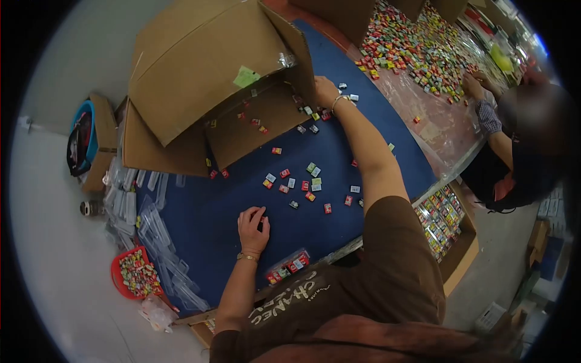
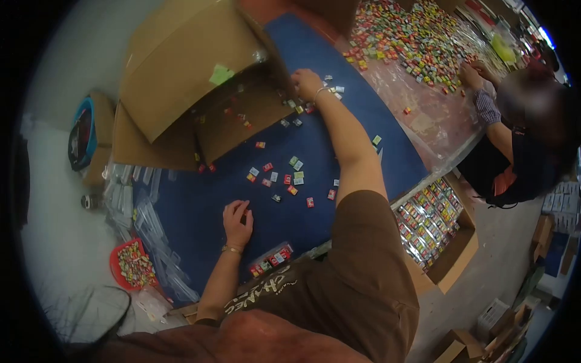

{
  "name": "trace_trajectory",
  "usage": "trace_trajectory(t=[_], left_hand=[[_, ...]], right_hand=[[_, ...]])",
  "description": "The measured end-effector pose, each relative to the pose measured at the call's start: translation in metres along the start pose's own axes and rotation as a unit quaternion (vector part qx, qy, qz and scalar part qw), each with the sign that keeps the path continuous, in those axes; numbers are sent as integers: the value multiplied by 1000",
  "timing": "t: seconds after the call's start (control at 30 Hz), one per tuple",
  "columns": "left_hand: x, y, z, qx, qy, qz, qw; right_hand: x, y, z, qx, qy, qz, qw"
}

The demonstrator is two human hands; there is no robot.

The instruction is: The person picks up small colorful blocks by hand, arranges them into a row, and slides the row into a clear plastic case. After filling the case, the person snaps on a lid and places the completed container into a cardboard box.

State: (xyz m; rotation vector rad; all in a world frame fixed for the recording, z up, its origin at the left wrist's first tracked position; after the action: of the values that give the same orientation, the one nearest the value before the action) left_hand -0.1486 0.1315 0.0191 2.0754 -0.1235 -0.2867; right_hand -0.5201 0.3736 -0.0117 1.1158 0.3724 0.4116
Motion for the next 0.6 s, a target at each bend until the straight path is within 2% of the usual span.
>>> trace_trajectory(t=[0.03, 0.1, 0.17, 0.23, 0.27, 0.33, 0.37, 0.4, 0.47, 0.53, 0.6], left_hand=[[0, 0, 2, 2, 7, -3, 1000], [1, -4, 3, 7, 8, 0, 1000], [2, -4, 5, -5, 8, -9, 1000], [0, -5, 6, -10, 0, -7, 1000], [2, -5, 5, -16, -2, -9, 1000], [3, -7, 6, -19, -1, -6, 1000], [2, -7, 7, -21, 2, -7, 1000], [2, -7, 6, -23, 0, -11, 1000], [3, -5, 5, -20, 0, -20, 1000], [2, -4, 6, -16, 3, -24, 1000], [3, -4, 6, -8, 7, -27, 1000]], right_hand=[[21, 11, 9, -9, 56, -90, 994], [63, 7, 17, -14, 68, -89, 994], [94, 14, 25, -27, 43, -61, 997], [111, 19, 28, -148, 60, 30, 987], [116, 42, 18, -131, 58, -46, 989], [116, 79, -11, -18, -3, -159, 987], [112, 79, -30, -6, -45, -170, 984], [114, 71, -35, -5, -43, -174, 984], [104, 35, -34, 42, -11, -70, 997], [113, 21, 2, -22, 53, -65, 996], [130, 4, 42, -59, 64, -76, 993]])
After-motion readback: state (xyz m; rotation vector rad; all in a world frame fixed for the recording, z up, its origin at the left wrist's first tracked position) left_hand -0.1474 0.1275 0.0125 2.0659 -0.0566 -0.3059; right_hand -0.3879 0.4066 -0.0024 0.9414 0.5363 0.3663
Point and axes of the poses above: each hand's wrist, its own x-axis away from the middle knuckle, its own y-axis out of the back of the hand, z = x × y, the point moved 10 cm from there along -x, towards the middle knuckle, and after that the axes turned 10 degrees about z, right-handed, at the moved point
